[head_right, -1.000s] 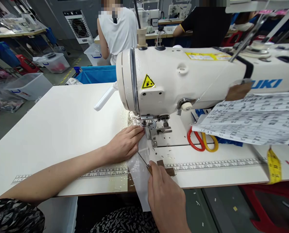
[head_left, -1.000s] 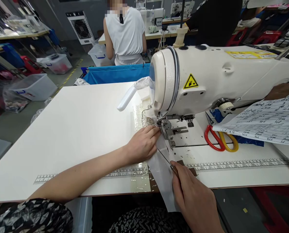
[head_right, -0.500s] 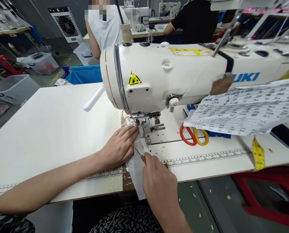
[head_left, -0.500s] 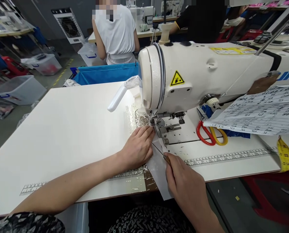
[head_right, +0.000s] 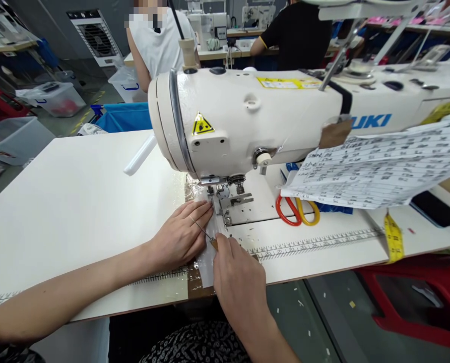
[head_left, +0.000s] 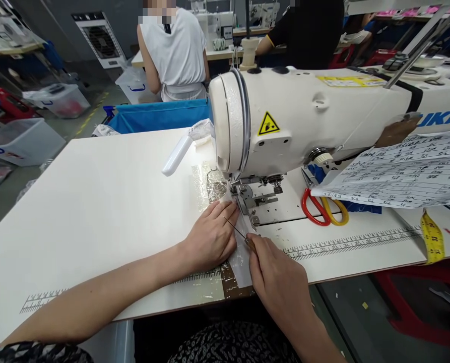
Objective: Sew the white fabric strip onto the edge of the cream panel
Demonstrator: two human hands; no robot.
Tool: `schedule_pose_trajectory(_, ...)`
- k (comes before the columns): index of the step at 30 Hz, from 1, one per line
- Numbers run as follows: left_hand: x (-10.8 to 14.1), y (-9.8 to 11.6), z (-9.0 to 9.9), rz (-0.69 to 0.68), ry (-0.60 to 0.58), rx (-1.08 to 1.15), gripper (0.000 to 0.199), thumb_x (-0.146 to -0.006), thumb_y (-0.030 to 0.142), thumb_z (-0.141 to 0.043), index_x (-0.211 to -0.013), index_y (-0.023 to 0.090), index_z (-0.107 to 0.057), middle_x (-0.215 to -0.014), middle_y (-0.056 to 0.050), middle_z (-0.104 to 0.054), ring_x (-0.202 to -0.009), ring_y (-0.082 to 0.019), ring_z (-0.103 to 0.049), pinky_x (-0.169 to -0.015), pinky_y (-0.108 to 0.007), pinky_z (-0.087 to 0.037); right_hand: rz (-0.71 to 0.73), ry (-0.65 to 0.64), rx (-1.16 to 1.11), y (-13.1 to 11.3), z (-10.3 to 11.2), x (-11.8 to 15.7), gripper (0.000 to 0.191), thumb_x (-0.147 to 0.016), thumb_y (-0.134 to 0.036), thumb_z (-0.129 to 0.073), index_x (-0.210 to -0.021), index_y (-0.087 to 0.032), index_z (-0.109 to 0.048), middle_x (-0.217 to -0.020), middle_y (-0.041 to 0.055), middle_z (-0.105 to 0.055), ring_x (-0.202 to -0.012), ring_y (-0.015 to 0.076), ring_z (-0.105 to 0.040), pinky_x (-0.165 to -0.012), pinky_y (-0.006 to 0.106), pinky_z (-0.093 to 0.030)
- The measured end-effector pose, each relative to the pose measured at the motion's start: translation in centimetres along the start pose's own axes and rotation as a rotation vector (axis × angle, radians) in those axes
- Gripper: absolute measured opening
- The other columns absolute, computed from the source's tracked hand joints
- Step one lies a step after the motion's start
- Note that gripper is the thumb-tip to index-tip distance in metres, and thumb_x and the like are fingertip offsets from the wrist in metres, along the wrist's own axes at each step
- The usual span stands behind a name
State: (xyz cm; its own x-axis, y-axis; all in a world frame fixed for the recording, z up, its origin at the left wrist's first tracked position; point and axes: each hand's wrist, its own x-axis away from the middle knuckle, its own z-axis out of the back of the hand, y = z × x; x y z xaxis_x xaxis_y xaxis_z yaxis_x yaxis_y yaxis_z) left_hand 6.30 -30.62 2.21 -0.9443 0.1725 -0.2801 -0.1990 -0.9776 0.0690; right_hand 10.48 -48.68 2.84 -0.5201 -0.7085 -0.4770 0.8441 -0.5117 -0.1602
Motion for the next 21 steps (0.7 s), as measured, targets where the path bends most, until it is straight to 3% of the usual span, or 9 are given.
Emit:
schedule_pose_trajectory(9,-0.4,-0.9,0.3,0.019,0.004,-0.029,0.043,-0.095,0.023,-0.037,-0.13,0.006,-0.055,-0.137,-0.017,-0.054,-0.132,-0.031,-0.043,-0.114,-0.051,-0.032,-0.005,0.015,0.027,-0.3,-0.7,-0.7,0.034,-0.101,-0.013,-0.031,-0.101,-0.011,-0.065,-0.078,0.0055,-0.073,-0.061,0.0147,-0.069,-0.048,0.023,-0.041)
schedule_pose_trajectory(15,-1.0,-1.5,0.5,0.077,-0.016,-0.089,0.04,-0.094,0.024,-0.044,-0.128,0.008,-0.057,-0.119,-0.016,-0.057,-0.115,-0.031,-0.049,-0.105,-0.049,-0.04,-0.043,0.033,-0.016,-0.6,-1.3,-1.3,0.034,-0.1,-0.016,-0.034,-0.099,-0.01,-0.067,-0.073,0.0059,-0.073,-0.053,0.017,-0.067,-0.042,0.026,-0.038)
schedule_pose_trajectory(21,-1.1,-2.9,0.4,0.021,-0.016,-0.181,0.037,-0.098,0.015,-0.039,-0.129,0.009,-0.058,-0.128,-0.013,-0.058,-0.123,-0.028,-0.047,-0.113,-0.049,-0.032,-0.086,-0.036,-0.222,-0.3,-0.8,-1.3,0.031,-0.101,-0.02,-0.035,-0.098,-0.012,-0.064,-0.07,0.0025,-0.071,-0.056,0.0133,-0.068,-0.047,0.019,-0.047)
